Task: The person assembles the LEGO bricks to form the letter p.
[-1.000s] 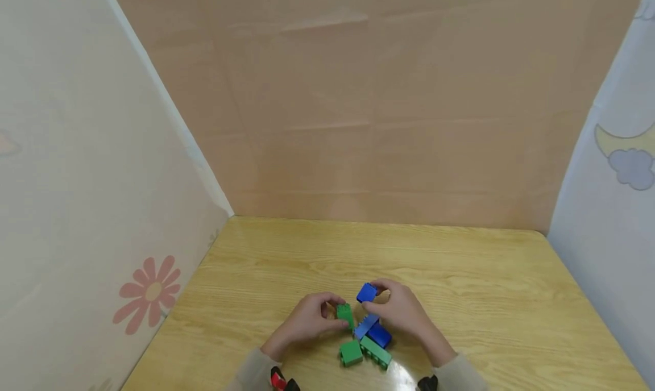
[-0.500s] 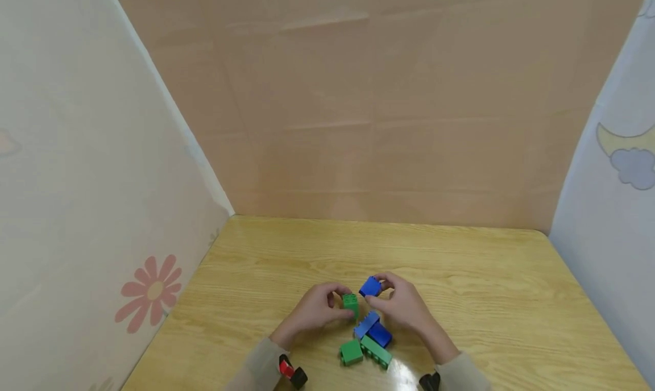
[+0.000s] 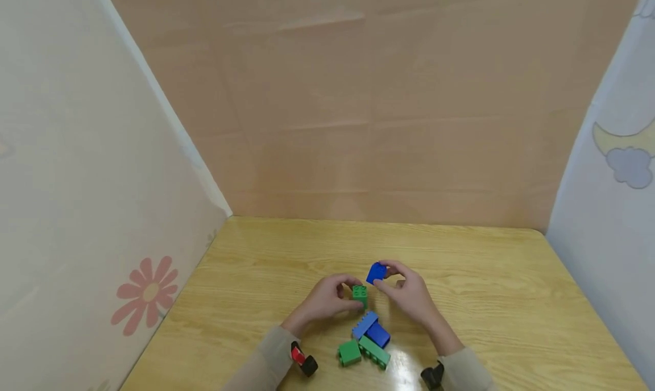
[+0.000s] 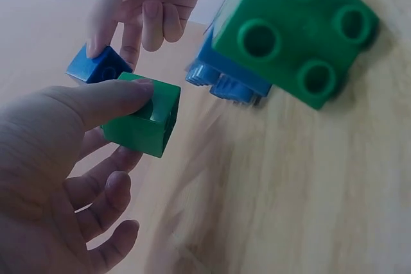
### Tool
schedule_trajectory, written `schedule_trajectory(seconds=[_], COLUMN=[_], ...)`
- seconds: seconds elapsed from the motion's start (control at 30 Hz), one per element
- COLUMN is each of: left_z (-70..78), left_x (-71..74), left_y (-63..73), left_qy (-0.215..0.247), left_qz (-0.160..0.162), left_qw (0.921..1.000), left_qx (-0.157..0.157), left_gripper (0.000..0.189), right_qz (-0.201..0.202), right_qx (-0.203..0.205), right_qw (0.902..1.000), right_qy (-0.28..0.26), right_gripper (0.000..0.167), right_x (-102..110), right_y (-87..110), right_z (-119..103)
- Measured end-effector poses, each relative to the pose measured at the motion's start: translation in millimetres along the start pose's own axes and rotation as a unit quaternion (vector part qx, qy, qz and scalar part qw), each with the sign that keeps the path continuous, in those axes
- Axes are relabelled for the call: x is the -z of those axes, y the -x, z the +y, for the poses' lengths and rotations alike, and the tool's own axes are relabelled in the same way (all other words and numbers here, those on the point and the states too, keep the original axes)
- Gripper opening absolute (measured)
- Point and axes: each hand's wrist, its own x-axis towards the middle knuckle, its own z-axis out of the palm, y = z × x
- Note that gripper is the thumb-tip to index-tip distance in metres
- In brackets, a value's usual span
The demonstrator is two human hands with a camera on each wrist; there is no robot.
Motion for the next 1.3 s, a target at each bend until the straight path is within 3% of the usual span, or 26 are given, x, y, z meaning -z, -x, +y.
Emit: schedule_trajectory(seconds=[0.27, 0.53, 1.03, 1.3], left_z=[0.1, -0.6, -2.2, -2.6], left_x=[-3.6, -4.4, -10.3, -13.4], left_y=[-14.8, -26.0, -39.5, -44.0], left_qy=[-0.007, -0.009, -0.038, -0.04], left_qz=[0.005, 0.019, 0.039, 0.044], left_qw=[1.0, 0.9998, 0.9984, 0.998], left_qx=[0.005, 0.001, 0.013, 0.021], left_gripper=[0.036, 0.037, 0.039, 0.037], right_qz=[0.007, 0.001, -0.037, -0.052], right_qx=[0.02, 0.013, 0.026, 0.038], right_qw=[0.9997, 0.9996, 0.999, 0.9979], right_qy=[0.015, 0.027, -0.004, 0.012], right_gripper=[0.045, 0.049, 0.048, 0.047], right_x=[4, 7, 7, 5], right_y=[-6.1, -14.3, -19.8, -23.0], right_z=[2, 6, 11, 13])
